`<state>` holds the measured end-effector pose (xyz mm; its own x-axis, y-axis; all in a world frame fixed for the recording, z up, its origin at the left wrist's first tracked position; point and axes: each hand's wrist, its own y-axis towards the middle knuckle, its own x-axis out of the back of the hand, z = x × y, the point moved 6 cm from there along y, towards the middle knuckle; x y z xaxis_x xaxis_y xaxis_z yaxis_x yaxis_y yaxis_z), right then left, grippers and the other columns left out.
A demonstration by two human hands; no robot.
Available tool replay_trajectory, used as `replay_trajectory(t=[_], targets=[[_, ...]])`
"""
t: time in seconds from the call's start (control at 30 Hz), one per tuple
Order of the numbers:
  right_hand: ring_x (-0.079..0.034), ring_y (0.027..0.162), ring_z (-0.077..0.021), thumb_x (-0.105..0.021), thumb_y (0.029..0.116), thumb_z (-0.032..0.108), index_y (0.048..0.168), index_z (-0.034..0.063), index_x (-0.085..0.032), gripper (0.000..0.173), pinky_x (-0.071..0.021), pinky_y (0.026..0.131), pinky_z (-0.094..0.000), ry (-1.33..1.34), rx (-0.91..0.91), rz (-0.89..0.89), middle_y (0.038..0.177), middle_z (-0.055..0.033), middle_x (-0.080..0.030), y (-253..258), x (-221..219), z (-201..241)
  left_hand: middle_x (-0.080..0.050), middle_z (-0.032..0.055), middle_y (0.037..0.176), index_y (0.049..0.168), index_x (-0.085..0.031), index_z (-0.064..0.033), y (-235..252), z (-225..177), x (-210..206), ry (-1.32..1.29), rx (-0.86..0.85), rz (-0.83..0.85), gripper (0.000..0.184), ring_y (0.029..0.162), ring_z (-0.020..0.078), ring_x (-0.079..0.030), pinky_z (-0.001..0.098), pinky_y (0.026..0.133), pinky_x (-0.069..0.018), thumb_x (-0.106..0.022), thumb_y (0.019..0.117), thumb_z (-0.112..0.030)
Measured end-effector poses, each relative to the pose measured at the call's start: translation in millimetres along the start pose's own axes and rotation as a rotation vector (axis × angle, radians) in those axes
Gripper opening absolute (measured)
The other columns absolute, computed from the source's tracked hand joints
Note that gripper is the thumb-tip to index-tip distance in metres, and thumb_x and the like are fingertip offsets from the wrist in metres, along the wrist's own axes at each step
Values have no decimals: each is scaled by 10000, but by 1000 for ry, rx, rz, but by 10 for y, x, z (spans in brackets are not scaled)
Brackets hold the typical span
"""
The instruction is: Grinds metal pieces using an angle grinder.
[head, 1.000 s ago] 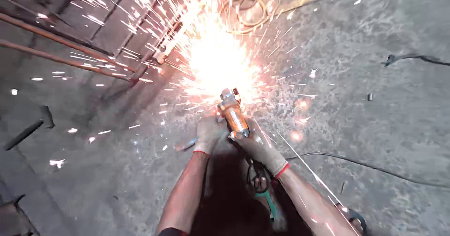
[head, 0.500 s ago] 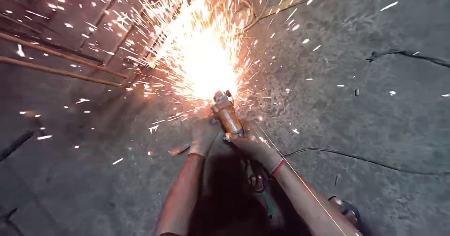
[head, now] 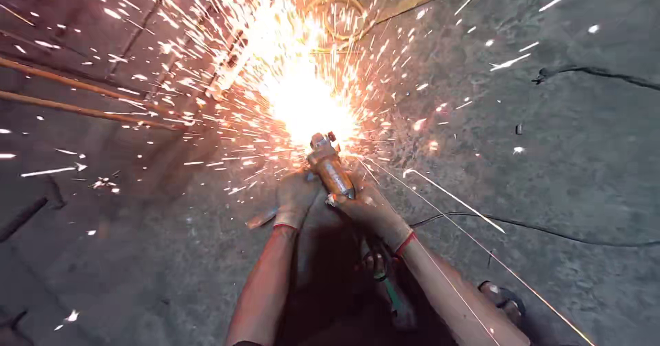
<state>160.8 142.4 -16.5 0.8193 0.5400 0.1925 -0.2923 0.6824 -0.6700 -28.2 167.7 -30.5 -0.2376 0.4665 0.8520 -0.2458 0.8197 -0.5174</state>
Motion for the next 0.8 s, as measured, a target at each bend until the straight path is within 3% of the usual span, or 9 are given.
replay_trajectory(t=[0.1, 0.23, 0.5, 0.8], targets=[[-677, 1096, -204, -718, 892, 444, 1503, 148, -452, 729, -548, 971, -453, 31, -12, -7, 1231, -101, -685, -29, 7, 3, -743, 148, 1009, 1082, -769, -170, -6, -12, 6, -35, -17, -2, 402, 1014, 378, -697, 653, 868, -518, -595, 949, -508], [-679, 1074, -186, -717, 880, 443, 1480, 152, -482, 707, -565, 947, -442, 35, 11, -27, 1230, -90, -679, -20, 9, -17, -735, 152, 951, 1029, -765, -138, -12, -5, 11, -49, -23, -34, 414, 963, 380, -699, 648, 839, -526, -623, 939, -516], [-681, 1071, -172, -716, 891, 424, 1473, 150, -493, 680, -567, 944, -422, 56, 23, -35, 1233, -85, -681, -59, 25, 2, -730, 157, 951, 1004, -757, -116, -23, -6, 14, -98, -12, -30, 424, 970, 379, -697, 650, 844, -524, -609, 942, -509], [-676, 1099, -190, -699, 874, 493, 1489, 159, -492, 729, -553, 968, -465, 36, 46, -30, 1229, -82, -690, -60, 27, -48, -725, 146, 907, 973, -756, -128, -25, -11, 17, -96, -30, -48, 422, 930, 374, -696, 643, 827, -524, -620, 926, -525]])
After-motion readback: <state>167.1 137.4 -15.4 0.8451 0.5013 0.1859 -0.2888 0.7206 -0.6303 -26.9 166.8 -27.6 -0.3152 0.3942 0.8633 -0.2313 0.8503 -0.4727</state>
